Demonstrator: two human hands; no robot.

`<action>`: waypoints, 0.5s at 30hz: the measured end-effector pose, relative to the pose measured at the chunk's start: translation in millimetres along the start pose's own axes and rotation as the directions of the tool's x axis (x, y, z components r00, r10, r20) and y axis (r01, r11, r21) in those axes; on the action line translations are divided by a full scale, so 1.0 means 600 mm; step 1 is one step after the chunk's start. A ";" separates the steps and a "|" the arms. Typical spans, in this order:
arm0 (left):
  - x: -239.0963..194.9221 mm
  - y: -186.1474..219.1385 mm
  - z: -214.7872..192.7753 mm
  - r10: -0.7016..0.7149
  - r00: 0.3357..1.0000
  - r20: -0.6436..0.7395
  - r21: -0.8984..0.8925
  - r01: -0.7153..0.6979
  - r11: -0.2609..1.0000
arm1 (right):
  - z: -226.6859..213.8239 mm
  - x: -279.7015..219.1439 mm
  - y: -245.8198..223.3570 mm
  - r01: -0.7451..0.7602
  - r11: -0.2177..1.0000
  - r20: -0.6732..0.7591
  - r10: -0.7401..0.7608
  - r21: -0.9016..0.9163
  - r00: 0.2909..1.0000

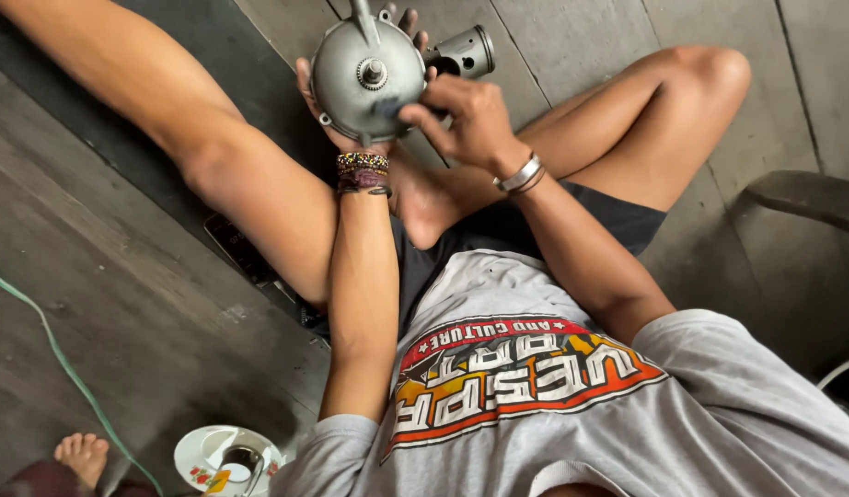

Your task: Fitting a piston into a cylinder housing and inspecting the assembly

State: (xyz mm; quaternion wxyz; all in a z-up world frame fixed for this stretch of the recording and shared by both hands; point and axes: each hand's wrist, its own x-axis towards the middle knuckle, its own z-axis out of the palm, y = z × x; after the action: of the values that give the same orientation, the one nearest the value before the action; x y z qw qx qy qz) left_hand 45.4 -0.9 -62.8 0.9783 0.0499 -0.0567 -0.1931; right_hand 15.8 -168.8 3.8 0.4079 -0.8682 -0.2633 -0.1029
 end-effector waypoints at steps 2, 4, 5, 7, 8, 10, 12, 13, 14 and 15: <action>-0.002 0.004 0.002 0.008 1.000 0.017 0.010 -0.008 1.000 | -0.009 -0.004 0.019 -0.076 0.997 -0.040 0.076 -0.007 0.996; -0.003 0.003 0.002 0.019 0.999 0.033 0.014 -0.019 1.000 | -0.018 -0.008 0.028 -0.153 0.988 -0.075 0.152 -0.013 0.986; -0.001 0.003 0.002 0.028 0.998 0.053 0.017 -0.029 0.999 | -0.023 -0.008 0.027 -0.174 0.983 -0.059 0.171 -0.054 0.983; -0.002 0.001 -0.001 0.031 0.997 0.070 0.018 -0.032 0.999 | -0.031 -0.007 0.017 -0.200 0.975 -0.047 0.196 -0.094 0.979; -0.004 0.001 -0.005 0.022 0.998 0.063 0.034 -0.024 0.999 | -0.035 -0.006 0.007 -0.151 0.984 0.010 0.153 -0.090 0.988; -0.002 0.001 -0.011 0.003 0.998 0.060 0.052 -0.007 0.999 | -0.039 -0.005 0.004 -0.107 0.990 0.058 0.112 -0.087 0.992; -0.005 0.007 -0.010 -0.011 0.990 0.141 0.127 -0.007 0.992 | -0.035 -0.005 0.007 -0.162 0.985 0.000 0.163 -0.055 0.987; -0.007 0.007 -0.007 -0.012 0.990 0.140 0.130 -0.006 0.992 | -0.037 0.000 0.008 -0.163 0.985 -0.001 0.163 -0.053 0.987; -0.010 0.007 -0.004 -0.041 0.990 0.138 0.128 0.023 0.992 | -0.038 0.005 0.008 -0.178 0.982 -0.024 0.177 -0.059 0.984; -0.010 0.005 -0.001 -0.070 0.988 0.139 0.124 0.053 0.991 | -0.041 0.009 0.010 -0.193 0.979 -0.048 0.190 -0.068 0.981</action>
State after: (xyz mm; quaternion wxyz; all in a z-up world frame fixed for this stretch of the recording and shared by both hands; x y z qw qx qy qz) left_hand 40.8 4.2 -63.6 0.9604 0.0964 -0.1367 -0.2228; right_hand 24.4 -188.7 18.2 0.3895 -0.9015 -0.1659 -0.0905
